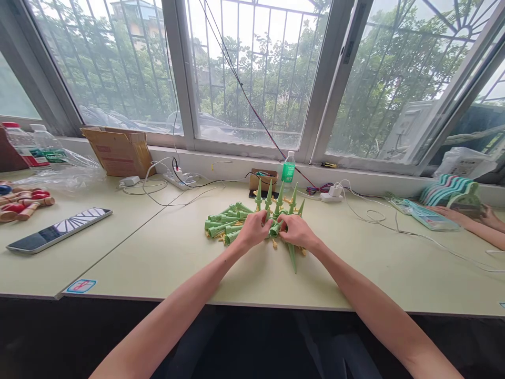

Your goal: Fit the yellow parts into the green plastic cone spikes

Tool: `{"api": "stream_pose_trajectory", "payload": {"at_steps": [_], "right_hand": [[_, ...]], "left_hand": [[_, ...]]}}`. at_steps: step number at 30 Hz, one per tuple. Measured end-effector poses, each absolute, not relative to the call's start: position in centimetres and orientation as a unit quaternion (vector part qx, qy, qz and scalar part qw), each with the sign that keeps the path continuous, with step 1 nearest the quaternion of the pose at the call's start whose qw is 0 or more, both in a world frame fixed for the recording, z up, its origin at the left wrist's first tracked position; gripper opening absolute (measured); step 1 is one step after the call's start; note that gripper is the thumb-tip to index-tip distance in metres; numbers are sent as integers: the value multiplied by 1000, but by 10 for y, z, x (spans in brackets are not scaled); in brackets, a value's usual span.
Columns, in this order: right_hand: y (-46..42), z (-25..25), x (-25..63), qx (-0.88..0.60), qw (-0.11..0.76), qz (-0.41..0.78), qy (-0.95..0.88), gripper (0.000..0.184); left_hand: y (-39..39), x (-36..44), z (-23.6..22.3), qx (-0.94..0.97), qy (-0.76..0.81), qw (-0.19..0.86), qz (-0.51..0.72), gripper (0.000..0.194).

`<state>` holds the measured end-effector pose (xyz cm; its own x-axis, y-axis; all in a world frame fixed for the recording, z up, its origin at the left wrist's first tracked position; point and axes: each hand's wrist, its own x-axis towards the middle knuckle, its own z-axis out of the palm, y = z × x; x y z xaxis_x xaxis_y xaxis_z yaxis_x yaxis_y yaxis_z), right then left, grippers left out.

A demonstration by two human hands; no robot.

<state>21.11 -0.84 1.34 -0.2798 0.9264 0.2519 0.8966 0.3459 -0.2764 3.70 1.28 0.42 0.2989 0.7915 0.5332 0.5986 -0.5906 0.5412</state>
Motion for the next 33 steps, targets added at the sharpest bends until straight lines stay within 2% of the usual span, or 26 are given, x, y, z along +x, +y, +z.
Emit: {"api": "stream_pose_trajectory", "payload": {"at_steps": [13,24,33], "right_hand": [[-2,3,210,-561,210,32,-800,29],[0,-3,207,-565,213,24,-797,29],[0,-2,207,-578,244,18,-779,22]], "left_hand": [[13,36,9,745,456,193,448,36],[12,36,14,694,439,332,464,36],[17,36,10,692,429,340,471,33]]}}
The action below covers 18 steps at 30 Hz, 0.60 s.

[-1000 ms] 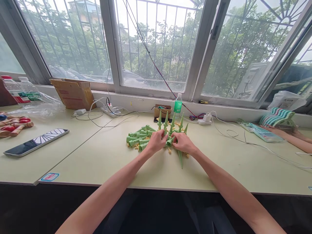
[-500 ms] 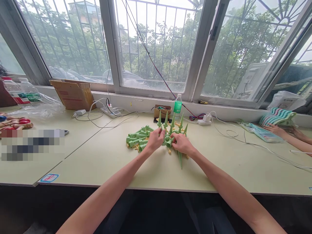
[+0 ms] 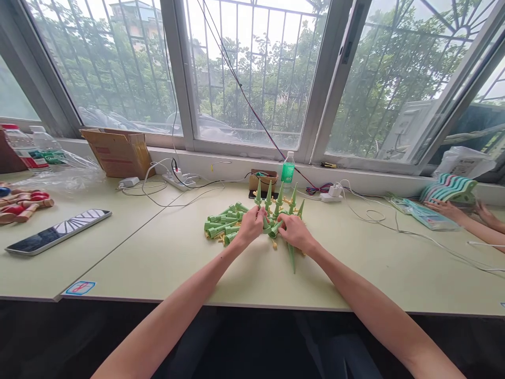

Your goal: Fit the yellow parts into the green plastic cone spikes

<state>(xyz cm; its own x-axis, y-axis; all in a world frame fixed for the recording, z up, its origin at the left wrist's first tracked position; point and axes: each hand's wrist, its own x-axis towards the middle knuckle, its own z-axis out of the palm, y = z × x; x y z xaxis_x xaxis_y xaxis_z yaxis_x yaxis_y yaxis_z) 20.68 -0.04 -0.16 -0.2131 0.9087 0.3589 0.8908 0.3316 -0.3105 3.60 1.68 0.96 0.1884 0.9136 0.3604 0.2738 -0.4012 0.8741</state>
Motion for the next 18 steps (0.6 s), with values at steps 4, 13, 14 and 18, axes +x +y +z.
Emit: {"api": "stream_pose_trajectory", "payload": {"at_steps": [4,13,14,18], "right_hand": [[-2,1,205,-583,298,0,-756,16],[-6,4,197,-481,433,-6,-762,10],[-7,4,197,-477,439,2,-761,10],[-8,4,195,-465,459,34,-756,12]], "left_hand": [[17,37,9,682,432,355,473,33],[15,39,10,672,428,380,469,28],[15,39,10,674,424,383,469,28],[16,40,8,688,398,389,466,31]]}}
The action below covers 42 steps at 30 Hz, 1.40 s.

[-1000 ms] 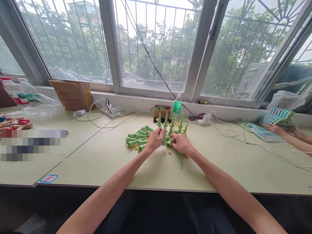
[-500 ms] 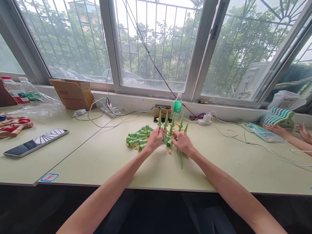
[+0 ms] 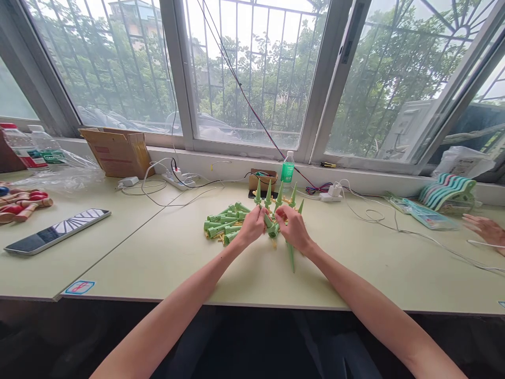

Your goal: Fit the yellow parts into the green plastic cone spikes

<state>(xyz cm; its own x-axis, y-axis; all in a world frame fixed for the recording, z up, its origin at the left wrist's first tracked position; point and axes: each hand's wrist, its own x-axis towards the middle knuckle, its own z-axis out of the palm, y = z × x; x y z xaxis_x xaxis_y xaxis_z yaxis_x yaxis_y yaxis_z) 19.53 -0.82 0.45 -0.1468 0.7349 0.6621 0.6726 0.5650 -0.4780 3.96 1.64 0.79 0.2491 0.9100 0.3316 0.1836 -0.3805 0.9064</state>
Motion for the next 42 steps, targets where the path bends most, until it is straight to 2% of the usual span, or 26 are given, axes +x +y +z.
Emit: {"api": "stream_pose_trajectory", "payload": {"at_steps": [10,27,42], "right_hand": [[-5,2,195,-470,474,56,-742,16],[0,-3,195,-442,507,66,-737,11],[-3,0,194,-439,519,94,-727,13]], "left_hand": [[16,42,8,694,374,406,462,34],[21,40,3,697,358,401,474,33],[11,39,7,759,351,304,458,30]]}}
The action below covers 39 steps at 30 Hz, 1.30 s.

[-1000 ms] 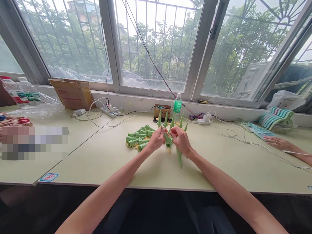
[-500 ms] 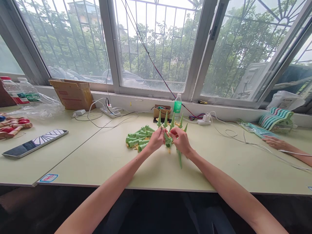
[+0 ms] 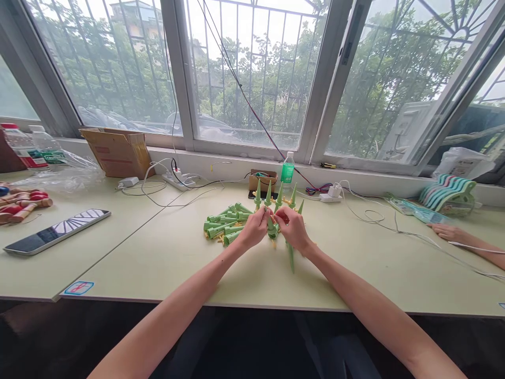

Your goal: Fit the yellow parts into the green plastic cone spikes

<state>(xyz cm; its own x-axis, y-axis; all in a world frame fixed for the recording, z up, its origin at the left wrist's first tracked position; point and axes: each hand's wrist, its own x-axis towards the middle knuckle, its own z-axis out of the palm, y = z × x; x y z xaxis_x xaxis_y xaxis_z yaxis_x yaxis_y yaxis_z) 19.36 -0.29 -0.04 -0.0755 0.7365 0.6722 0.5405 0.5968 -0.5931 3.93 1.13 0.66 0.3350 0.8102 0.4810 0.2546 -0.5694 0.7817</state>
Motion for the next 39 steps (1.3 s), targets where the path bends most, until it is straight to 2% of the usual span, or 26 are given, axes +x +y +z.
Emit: {"api": "stream_pose_trajectory", "payload": {"at_steps": [17,27,32,39], "right_hand": [[-4,1,193,-439,529,91,-720,15],[-5,1,193,-414,543,114,-721,14],[-6,2,192,-399,543,134,-726,14],[-6,2,191,-397,520,154,-740,17]], "left_hand": [[8,40,10,741,372,273,488,27],[14,40,13,646,357,417,530,29],[16,39,13,621,360,446,534,31],[16,38,14,622,372,426,541,32]]}}
